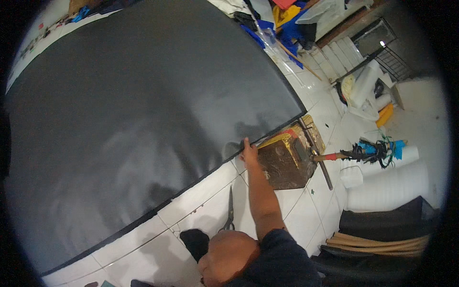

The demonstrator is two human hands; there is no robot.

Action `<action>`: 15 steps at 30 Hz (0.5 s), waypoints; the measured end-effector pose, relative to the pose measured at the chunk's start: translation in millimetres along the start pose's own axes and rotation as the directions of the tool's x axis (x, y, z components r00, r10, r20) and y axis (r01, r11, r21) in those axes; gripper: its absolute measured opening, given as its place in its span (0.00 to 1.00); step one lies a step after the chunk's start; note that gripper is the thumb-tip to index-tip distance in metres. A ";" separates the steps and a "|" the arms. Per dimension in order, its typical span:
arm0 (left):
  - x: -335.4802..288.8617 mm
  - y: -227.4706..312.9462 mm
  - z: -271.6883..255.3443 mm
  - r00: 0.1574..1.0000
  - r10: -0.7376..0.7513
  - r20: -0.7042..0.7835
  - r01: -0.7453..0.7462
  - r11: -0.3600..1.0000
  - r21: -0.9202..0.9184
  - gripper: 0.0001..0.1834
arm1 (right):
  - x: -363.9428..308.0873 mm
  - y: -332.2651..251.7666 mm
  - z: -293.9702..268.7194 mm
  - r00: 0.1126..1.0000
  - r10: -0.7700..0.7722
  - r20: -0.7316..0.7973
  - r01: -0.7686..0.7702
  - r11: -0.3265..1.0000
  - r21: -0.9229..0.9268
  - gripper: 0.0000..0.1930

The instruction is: The person cuts a large piece of black fabric with shears and then uses a weight to hold down the edge of the fabric on the floor.

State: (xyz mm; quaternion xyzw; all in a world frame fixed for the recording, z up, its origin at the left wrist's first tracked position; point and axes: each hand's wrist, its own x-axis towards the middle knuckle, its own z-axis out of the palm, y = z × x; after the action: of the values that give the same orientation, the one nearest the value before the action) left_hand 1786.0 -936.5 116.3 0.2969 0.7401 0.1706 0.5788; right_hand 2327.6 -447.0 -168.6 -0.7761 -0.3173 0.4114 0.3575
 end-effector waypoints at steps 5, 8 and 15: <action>30.7 20.3 -12.9 0.985 0.160 -0.060 -0.149 0.976 0.160 0.26 | -1.5 6.1 18.8 0.841 -0.506 -0.191 0.337 0.767 -0.546 0.29; 32.5 25.2 -15.1 0.986 0.146 -0.076 -0.148 0.989 -0.018 0.25 | -55.1 -24.4 73.6 0.775 -0.609 -0.170 0.450 0.720 -0.528 0.30; 57.5 22.7 -11.5 0.971 0.235 0.049 -0.236 0.972 0.006 0.29 | -86.5 -2.9 118.7 0.831 -0.535 0.150 0.509 0.624 -0.593 0.32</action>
State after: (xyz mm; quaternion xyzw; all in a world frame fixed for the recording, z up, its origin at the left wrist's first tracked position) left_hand 1771.7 -881.5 89.5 0.3899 0.6866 0.2267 0.5703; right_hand 2184.5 -478.5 -178.7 -0.7309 -0.6362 0.1488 0.1972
